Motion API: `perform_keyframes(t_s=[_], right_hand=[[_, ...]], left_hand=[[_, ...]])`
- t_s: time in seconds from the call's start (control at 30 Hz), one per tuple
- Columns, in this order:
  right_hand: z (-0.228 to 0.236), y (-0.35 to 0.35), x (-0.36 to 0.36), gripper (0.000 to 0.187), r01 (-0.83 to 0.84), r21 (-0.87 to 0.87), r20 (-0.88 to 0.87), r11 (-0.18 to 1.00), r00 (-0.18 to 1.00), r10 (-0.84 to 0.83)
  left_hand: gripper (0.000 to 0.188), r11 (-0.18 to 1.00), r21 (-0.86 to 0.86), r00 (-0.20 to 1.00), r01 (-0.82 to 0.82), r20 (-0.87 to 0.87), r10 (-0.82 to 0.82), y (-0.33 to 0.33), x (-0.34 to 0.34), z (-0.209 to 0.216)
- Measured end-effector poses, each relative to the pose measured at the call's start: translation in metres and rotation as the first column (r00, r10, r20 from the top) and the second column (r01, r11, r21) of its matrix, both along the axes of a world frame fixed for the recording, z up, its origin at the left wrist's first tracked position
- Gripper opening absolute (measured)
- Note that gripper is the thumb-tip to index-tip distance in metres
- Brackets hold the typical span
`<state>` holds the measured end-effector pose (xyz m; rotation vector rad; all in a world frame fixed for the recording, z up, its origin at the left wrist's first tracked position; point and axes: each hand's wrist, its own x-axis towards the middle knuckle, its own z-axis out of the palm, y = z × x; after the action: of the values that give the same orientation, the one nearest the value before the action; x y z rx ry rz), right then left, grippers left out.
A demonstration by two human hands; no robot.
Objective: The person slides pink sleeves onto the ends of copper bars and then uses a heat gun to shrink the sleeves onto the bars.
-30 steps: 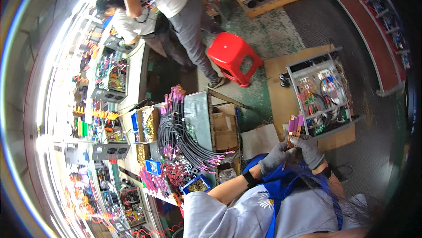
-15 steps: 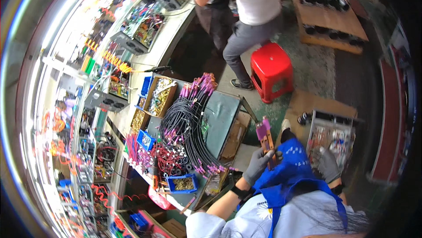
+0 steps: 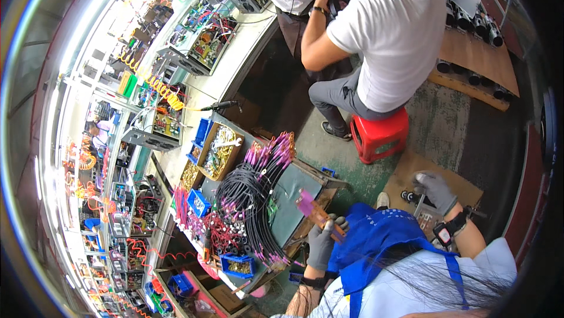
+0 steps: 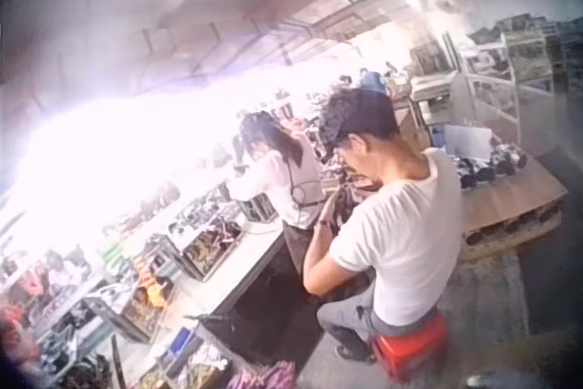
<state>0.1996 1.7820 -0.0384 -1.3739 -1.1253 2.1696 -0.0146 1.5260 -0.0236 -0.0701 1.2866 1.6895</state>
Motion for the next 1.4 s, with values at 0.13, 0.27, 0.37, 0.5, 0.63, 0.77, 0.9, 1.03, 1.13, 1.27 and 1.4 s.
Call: perform_keyframes(t_s=[0.13, 0.27, 0.37, 0.5, 0.63, 0.77, 0.9, 1.03, 1.13, 1.27, 1.4], right_hand=[[0.004, 0.033, -0.06, 0.024, -0.257, 0.077, -0.025, 0.963, 0.965, 0.26], [-0.005, 0.045, -0.129, 0.024, -0.402, 0.126, -0.065, 0.907, 0.909, 0.412], [-0.008, 0.049, -0.177, 0.024, -0.457, 0.118, -0.051, 0.882, 0.884, 0.465], [-0.003, 0.053, -0.222, 0.027, -0.68, 0.202, 0.126, 0.705, 0.732, 0.67], [0.0, 0.075, -0.226, 0.029, -0.764, 0.088, 0.275, 0.64, 0.636, 0.721], [-0.007, 0.099, -0.192, 0.028, -0.668, 0.099, 0.406, 0.737, 0.704, 0.583], [-0.021, 0.113, -0.15, 0.028, -0.522, 0.061, 0.417, 0.851, 0.788, 0.454], [-0.027, 0.129, -0.122, 0.029, -0.407, 0.067, 0.321, 0.911, 0.873, 0.366], [-0.025, 0.15, -0.106, 0.029, -0.467, 0.196, 0.37, 0.862, 0.85, 0.376], [-0.028, 0.183, -0.086, 0.03, -0.487, 0.238, 0.277, 0.84, 0.863, 0.422], [-0.045, 0.209, -0.078, 0.021, -0.475, 0.205, 0.168, 0.856, 0.878, 0.448]], left_hand=[[0.028, 0.994, -0.04, 0.994, -0.106, -0.022, 0.105, 0.008, -0.005, 0.0], [0.022, 0.982, -0.067, 0.984, -0.176, -0.046, 0.174, 0.016, -0.018, -0.007], [0.021, 0.973, -0.11, 0.979, -0.202, -0.002, 0.203, 0.028, -0.04, -0.021], [0.025, 0.986, -0.011, 0.985, -0.168, -0.048, 0.168, 0.051, -0.087, -0.042], [0.025, 1.0, -0.002, 1.0, -0.004, 0.026, 0.004, 0.086, -0.136, -0.052], [0.019, 0.957, -0.086, 0.955, 0.277, -0.086, -0.284, 0.121, -0.171, -0.042], [0.02, 0.859, -0.145, 0.85, 0.49, -0.137, -0.508, 0.151, -0.187, -0.039], [0.019, 0.825, -0.205, 0.775, 0.527, -0.283, -0.565, 0.179, -0.179, -0.041], [0.019, 0.838, -0.19, 0.765, 0.511, -0.343, -0.545, 0.2, -0.159, -0.038], [0.022, 0.866, -0.159, 0.835, 0.474, -0.232, -0.5, 0.222, -0.124, -0.025], [0.029, 0.964, -0.001, 0.964, 0.264, 0.035, -0.264, 0.239, -0.088, -0.014]])
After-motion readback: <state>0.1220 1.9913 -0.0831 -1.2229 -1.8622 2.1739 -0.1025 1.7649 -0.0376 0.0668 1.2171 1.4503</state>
